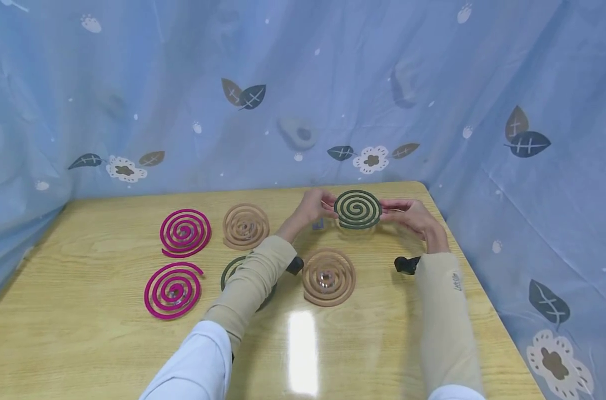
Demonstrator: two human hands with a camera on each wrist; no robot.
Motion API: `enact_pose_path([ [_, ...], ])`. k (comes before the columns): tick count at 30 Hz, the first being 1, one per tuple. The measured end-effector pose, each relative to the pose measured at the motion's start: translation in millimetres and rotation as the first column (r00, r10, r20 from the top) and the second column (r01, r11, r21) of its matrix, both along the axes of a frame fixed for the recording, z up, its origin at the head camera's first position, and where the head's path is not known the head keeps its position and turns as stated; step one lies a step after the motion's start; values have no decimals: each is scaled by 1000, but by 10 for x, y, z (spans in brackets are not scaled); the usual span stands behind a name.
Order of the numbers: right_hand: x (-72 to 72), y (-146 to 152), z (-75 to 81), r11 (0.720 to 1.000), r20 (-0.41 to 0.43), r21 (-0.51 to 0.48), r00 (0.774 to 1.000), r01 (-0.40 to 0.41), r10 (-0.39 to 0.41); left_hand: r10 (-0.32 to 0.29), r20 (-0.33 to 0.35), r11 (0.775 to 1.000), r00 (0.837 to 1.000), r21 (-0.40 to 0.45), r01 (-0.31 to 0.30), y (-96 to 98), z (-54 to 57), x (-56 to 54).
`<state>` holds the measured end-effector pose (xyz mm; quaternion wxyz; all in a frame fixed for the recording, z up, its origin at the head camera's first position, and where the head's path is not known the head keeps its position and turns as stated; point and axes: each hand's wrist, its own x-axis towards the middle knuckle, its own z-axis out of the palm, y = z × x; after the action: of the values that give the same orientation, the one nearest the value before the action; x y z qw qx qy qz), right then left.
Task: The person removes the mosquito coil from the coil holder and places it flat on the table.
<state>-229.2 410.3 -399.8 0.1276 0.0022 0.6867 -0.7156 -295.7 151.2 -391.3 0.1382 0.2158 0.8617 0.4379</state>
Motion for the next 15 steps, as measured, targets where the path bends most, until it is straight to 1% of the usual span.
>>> enact_pose_path([
  [4,-14,-23,-68,997,1,83,1000,5,-5,-6,1,999,1000,-33,6,-24,-65,-6],
  [9,-31,-9,-101,985,18,173,1000,-13,10,25,9,999,1000,-37,-24,1,-109,-4],
  [12,-44,16,-109,981,25,189,999,-34,30,47,29,999,998,-26,-46,48,-141,-8],
  [15,-52,48,-123,984,32,175,999,-45,40,64,60,998,996,-19,-63,92,-171,-14],
])
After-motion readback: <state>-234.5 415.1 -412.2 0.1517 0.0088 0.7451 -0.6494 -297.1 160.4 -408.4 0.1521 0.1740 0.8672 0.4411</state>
